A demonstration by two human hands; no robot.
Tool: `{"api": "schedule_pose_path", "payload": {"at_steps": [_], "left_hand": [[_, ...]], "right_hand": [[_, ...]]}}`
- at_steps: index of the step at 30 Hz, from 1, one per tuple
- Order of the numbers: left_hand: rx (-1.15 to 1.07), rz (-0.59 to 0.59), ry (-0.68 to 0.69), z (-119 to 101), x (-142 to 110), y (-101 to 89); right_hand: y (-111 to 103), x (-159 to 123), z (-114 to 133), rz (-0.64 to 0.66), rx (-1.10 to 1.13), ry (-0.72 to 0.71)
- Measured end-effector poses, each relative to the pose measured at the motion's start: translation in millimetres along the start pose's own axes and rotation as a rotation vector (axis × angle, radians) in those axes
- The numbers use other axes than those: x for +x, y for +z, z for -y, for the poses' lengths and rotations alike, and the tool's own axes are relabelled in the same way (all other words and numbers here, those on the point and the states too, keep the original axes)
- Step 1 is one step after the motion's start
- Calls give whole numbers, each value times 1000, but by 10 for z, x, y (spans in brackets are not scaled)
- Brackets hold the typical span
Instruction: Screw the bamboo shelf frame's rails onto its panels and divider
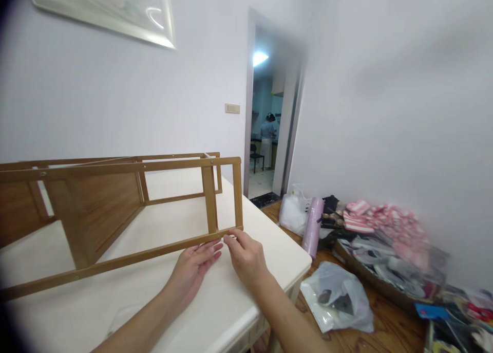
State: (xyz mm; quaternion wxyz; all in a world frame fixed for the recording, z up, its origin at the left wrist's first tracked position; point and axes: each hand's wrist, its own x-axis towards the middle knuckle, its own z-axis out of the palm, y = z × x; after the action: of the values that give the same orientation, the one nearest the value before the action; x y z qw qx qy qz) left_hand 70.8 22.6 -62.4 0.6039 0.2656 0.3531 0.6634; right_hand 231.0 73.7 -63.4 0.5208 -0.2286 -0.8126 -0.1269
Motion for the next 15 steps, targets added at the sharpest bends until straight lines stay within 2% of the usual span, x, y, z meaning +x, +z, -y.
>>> {"api": "schedule_pose_path", "payload": {"at_steps": [5, 15], "left_hand": [[7, -15, 8, -16, -15, 24], [-3, -63, 16, -16, -13, 49]], "right_hand": [[-13, 0, 2, 69, -45, -38], [-13, 14, 16, 112, -102, -59]]}}
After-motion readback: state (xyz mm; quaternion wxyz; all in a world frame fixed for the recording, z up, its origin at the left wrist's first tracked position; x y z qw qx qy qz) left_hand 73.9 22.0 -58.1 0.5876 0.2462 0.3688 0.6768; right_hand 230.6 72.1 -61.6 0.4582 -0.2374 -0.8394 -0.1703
